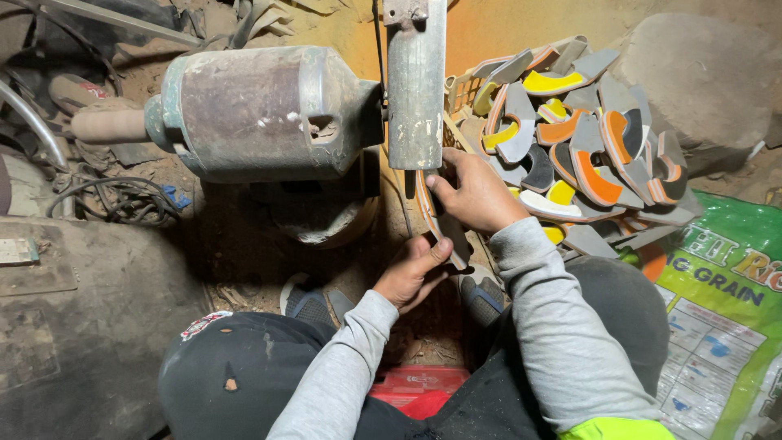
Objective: The person sits at a bench grinder and repeatedly presses the edges of small, curved, multi-colored shoe sole pieces against the rotating wheel to smooth them. Finished pieces are placed into a nearby plastic basket.
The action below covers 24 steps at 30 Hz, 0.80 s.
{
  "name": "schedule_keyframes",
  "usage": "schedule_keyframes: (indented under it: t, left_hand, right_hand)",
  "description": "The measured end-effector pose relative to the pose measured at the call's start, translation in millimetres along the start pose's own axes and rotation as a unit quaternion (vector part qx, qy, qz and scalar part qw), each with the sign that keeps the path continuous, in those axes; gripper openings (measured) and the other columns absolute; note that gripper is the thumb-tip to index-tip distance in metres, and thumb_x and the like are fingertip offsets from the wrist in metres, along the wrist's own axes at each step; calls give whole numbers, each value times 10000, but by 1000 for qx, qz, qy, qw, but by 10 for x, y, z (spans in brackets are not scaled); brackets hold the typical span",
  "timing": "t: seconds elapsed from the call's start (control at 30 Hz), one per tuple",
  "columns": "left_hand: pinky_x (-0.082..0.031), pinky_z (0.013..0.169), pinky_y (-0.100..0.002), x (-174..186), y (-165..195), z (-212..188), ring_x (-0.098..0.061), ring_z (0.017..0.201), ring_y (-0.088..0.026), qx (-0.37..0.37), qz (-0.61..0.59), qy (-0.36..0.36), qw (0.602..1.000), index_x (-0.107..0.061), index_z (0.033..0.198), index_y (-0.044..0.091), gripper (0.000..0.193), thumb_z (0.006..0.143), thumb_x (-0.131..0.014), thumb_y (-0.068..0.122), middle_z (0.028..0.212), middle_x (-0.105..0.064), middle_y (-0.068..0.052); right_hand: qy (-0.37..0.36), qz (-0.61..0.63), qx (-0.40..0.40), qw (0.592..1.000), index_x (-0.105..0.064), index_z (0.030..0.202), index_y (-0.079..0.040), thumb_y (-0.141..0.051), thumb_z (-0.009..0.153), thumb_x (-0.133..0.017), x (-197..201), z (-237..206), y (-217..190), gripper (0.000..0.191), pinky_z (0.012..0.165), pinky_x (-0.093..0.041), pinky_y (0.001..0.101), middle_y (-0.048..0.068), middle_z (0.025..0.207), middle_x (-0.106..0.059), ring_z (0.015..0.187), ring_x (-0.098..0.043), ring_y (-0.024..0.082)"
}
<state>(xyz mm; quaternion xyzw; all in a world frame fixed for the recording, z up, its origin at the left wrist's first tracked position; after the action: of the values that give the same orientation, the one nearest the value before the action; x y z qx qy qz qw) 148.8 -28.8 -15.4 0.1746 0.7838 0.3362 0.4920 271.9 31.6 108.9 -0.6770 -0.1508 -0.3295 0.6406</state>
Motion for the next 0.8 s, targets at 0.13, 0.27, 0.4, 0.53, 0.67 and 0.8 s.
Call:
schedule_keyframes:
  t: [0.13,0.27,0.4,0.53,0.67,0.8]
  left_hand:
    - [-419,1026,-362,186,-88,-14,-585,1166,-54,72,-6,88,993,-568,1238,203,483,857,-702,469,1171,-661,95]
    - [-424,1049,-399,187,-30,24,-588,1155,-99,54,-56,85,993,-593,1209,201,396,895,-713,409,1145,-655,60]
    - [-493,1049,-451,79,136,54,-609,1103,-178,-4,-89,25,996,-603,1171,119,338,976,-715,370,1093,-654,-16]
    - [-507,1020,-394,182,173,47,-606,1109,-121,-9,-99,82,992,-617,1164,128,307,948,-717,322,1110,-646,22]
    - [-556,907,-430,55,266,106,-636,996,-190,-43,-100,4,994,-619,1132,55,349,996,-702,366,1028,-650,-53]
    - [-562,893,-429,55,280,175,-658,943,-222,-53,-105,-22,993,-604,1119,9,399,1018,-678,387,981,-652,-96]
  right_hand:
    - [22,-5,4,1000,-677,1160,50,-202,901,-684,19,40,-9,361,864,-538,440,280,989,-727,961,-704,422]
    - [38,12,-5,999,-694,1156,42,-193,891,-668,13,76,46,355,878,-544,425,266,1010,-739,976,-717,406]
    - [66,15,-7,998,-678,1194,51,-208,900,-671,38,123,74,391,891,-541,417,277,1049,-729,1010,-713,403]
    - [70,23,-16,997,-679,1195,54,-230,924,-663,46,155,83,394,899,-542,412,287,1062,-724,1022,-714,401]
    - [64,40,-48,996,-681,1196,48,-247,922,-662,35,173,138,403,876,-550,402,284,1034,-729,996,-730,388]
    - [72,42,-35,996,-682,1184,58,-215,912,-663,43,210,146,386,886,-548,400,288,1033,-729,1000,-729,391]
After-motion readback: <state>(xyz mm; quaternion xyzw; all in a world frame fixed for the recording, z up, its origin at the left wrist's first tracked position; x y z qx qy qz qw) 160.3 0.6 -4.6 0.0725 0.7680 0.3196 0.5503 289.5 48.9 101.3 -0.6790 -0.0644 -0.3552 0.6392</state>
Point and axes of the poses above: each hand's wrist, its own z-axis towards the middle knuckle, its own x-axis out of the back of the hand, y = z × x, the point moved 10 cm from there along z, towards the middle knuckle
